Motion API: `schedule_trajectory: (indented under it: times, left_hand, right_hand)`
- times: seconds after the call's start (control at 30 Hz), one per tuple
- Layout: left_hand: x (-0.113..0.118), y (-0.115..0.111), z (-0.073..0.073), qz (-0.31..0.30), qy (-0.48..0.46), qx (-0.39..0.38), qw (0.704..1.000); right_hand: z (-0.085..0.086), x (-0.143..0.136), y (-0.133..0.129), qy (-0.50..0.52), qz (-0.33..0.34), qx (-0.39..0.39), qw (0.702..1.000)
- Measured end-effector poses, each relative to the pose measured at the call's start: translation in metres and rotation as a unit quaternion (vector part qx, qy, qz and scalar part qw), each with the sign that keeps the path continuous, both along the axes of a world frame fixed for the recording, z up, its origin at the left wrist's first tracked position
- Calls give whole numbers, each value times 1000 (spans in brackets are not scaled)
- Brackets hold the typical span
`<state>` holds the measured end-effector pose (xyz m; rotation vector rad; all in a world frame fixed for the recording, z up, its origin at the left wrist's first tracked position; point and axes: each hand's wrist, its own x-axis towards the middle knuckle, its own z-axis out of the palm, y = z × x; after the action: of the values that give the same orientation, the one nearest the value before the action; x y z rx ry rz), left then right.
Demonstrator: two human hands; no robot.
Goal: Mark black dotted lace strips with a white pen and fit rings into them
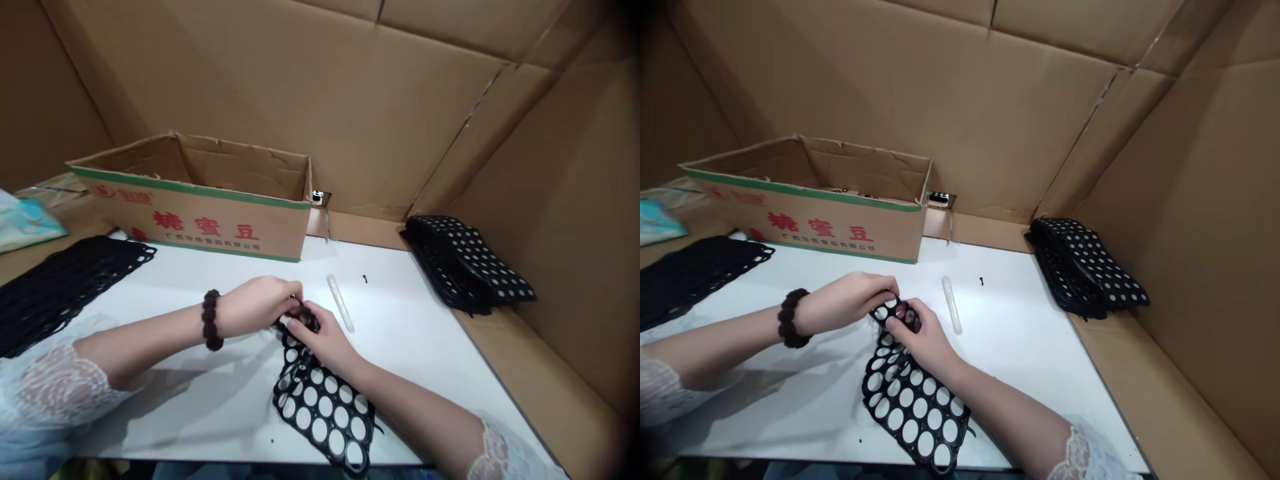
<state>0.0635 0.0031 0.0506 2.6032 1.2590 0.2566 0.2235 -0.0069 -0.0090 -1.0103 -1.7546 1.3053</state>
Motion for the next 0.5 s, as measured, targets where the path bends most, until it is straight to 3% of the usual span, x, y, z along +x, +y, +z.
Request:
schedule_trajectory:
  times: [0.13, 0.2, 0.27, 0.37, 0.5]
  left_hand:
    - [-39, 6, 20, 120, -33, 52, 991]
    - [-62, 1, 30, 167, -38, 59, 983]
    - [-85, -9, 37, 205, -33, 49, 977]
    - [-117, -31, 39, 247, -23, 17, 969]
    - [-153, -62, 33, 280, -3, -30, 960]
  right_hand:
    - [2, 5, 2, -4, 3, -25, 1000]
    - [4, 8, 1, -84, 52, -23, 995]
    - [6, 10, 1, -178, 98, 26, 979]
    - [11, 11, 5, -258, 111, 65, 957]
    - [26, -3, 28, -261, 144, 24, 954]
